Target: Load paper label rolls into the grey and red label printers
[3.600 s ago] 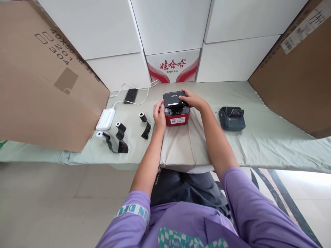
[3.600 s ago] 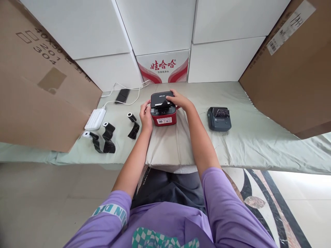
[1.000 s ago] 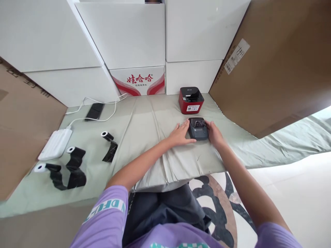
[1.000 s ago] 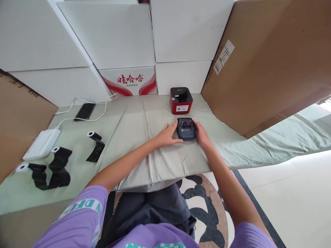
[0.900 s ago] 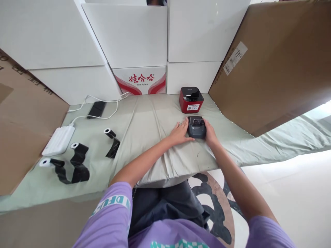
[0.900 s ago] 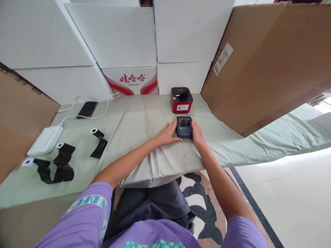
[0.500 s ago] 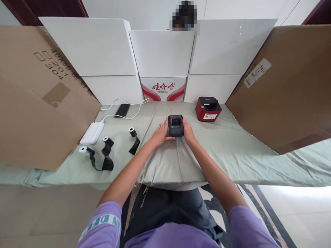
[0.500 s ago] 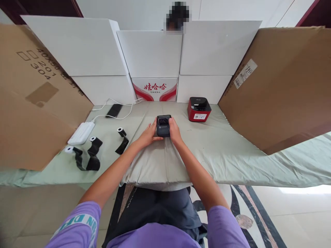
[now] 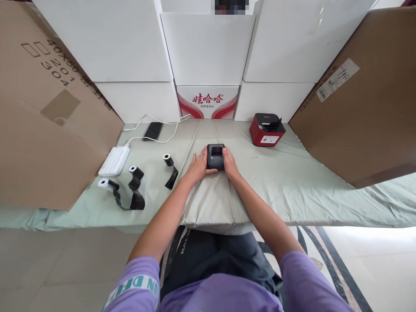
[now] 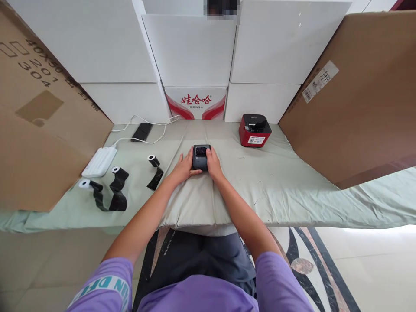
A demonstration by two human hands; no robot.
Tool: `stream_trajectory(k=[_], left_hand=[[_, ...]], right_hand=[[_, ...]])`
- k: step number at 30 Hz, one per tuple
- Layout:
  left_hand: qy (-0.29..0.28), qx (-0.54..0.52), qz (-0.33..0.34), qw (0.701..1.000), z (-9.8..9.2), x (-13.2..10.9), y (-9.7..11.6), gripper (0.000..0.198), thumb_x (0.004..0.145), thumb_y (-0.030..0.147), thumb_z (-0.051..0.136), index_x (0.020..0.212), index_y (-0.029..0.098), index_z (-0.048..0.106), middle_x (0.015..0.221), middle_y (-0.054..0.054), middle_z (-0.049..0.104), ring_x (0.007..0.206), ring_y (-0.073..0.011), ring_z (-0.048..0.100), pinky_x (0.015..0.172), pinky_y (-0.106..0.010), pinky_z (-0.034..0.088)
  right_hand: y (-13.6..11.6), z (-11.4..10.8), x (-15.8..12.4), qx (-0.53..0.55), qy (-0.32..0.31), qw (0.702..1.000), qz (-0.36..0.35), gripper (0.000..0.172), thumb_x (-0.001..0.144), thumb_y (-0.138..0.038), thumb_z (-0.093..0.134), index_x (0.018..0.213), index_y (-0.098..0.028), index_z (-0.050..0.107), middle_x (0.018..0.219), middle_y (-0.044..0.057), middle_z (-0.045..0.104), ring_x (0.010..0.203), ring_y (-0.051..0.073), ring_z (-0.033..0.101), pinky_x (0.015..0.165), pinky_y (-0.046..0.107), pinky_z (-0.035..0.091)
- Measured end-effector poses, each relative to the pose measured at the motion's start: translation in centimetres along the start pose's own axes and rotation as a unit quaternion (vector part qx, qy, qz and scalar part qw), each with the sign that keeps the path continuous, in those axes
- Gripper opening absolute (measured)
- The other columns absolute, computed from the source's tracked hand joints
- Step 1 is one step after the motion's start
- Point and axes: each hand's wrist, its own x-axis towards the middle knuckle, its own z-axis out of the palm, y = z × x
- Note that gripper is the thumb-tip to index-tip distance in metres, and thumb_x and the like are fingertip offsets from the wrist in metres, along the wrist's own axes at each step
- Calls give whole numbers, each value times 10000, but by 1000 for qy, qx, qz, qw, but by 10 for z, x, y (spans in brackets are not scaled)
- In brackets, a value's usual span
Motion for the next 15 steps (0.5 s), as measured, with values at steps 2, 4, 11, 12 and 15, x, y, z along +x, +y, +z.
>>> stream_trajectory(k=[2,4,11,12,15], left_hand=[[-7,17,-14,1000,-1,-1,2,1235,846,625,787,1751,146,96,1803,-283,178,1709,-388,162,1367,-627,7],[-6,27,-29,999,0,-2,4,1265,817,636,808,1750,135,116,1802,-283,185,1711,-396,144,1369,-619,-9],[18,35,-50,998,3,-4,12,1328,716,671,875,1736,146,205,1781,-290,268,1687,-468,197,1359,-684,18],[17,48,-53,997,3,-4,14,1305,738,670,860,1736,146,202,1779,-288,275,1686,-463,206,1361,-683,33],[2,114,-69,991,0,-5,21,1226,814,649,809,1738,138,186,1784,-264,284,1692,-417,226,1379,-640,65]], right_hand=[[1,2,1,7,41,999,32,1114,886,-949,248,1643,-154,440,1756,151,406,1673,296,316,1392,461,206],[2,4,1,4,42,998,42,1164,858,-978,251,1662,-153,413,1776,145,372,1689,293,283,1399,455,184],[7,3,0,3,39,999,24,1121,890,-964,269,1667,-173,432,1765,124,404,1688,290,296,1402,470,186],[8,2,1,9,43,999,21,1096,898,-954,288,1657,-181,454,1755,117,423,1683,289,308,1400,470,195],[10,1,2,42,64,997,14,1068,906,-935,358,1604,-148,542,1714,125,486,1655,294,370,1387,452,238]])
